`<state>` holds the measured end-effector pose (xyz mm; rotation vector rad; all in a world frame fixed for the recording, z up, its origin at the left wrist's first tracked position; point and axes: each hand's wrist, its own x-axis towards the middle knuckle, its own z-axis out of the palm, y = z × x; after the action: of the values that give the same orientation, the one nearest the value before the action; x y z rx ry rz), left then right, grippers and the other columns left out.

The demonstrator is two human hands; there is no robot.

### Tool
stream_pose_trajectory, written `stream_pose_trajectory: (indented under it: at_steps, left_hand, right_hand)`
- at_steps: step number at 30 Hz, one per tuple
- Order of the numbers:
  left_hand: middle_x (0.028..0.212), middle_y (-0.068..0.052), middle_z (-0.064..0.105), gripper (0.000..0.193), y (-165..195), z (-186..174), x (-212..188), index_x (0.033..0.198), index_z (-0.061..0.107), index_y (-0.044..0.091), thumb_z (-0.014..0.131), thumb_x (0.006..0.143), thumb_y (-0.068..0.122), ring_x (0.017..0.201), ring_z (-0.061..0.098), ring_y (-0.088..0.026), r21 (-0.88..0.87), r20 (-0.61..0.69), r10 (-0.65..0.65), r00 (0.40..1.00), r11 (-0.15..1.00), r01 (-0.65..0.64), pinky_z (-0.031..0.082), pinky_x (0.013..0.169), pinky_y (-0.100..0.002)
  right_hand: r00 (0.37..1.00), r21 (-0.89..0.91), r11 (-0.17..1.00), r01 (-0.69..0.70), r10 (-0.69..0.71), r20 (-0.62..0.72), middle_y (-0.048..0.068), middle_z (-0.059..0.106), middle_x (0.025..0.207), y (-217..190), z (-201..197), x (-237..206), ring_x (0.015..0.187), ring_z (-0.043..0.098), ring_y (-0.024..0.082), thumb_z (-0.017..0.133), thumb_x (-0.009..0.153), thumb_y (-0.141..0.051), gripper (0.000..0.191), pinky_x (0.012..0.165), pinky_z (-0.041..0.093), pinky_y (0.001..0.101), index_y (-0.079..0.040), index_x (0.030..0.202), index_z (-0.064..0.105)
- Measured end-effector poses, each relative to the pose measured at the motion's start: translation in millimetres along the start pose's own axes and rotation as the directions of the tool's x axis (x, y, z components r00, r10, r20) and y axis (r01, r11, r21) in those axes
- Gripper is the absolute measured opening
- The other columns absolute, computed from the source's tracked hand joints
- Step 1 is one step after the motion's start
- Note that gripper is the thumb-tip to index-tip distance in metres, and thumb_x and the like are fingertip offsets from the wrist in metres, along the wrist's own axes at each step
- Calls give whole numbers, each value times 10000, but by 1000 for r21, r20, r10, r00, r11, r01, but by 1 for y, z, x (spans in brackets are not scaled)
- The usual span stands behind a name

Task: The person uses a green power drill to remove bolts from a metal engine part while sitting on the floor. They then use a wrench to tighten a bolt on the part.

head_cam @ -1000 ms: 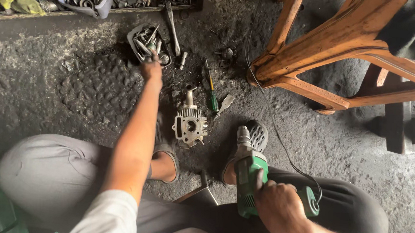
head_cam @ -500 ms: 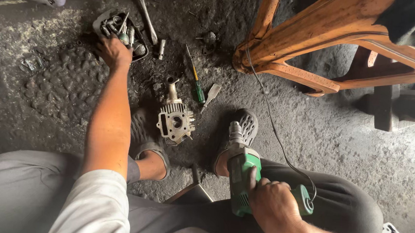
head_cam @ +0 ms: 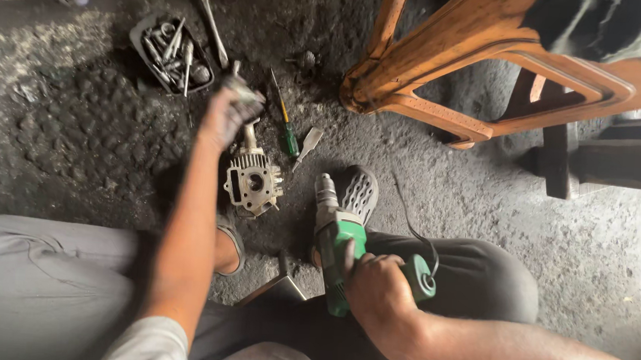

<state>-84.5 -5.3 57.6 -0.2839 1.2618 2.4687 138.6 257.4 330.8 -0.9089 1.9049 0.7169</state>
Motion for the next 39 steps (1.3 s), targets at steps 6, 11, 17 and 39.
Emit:
stream_pose_trajectory:
  at_steps: [6,11,17,39]
  left_hand:
    - [1067,-195,640,548,-65,79,-33,1278,434,78,730,849,247,786,730,-268,276,-191,-210,959,926,258,637,559,-320]
    - [1094,-158,676,757,-115,86,-51,1337,384,267,769,726,42,875,720,-264,192,-187,-443,877,859,474,621,647,-377]
    - [1131,-162,704,611,-133,91,-65,1399,431,62,767,893,-4,1002,741,-276,-95,39,-538,842,837,539,674,818,-401]
    - [906,-10,637,227,-135,101,-70,986,579,170,739,869,57,837,671,-214,-20,61,-658,751,751,660,600,679,-459]
  right_hand:
    - [995,-3,1000,11,-11,-100,214,690,1037,-3,3,-5,957,662,330,607,934,-178,789,805,544,520,216,1515,248]
    - [994,27,999,32,-29,-110,226,678,1090,-1,5,-10,994,652,342,621,940,-193,810,847,532,549,212,1522,229]
    - [996,16,995,94,-94,-9,234,662,1128,8,4,-19,1041,649,338,676,928,-207,905,847,555,507,232,1539,175]
    - [981,71,997,25,-11,-194,102,715,962,-1,32,-14,873,710,259,664,920,-174,789,715,559,432,195,1505,285]
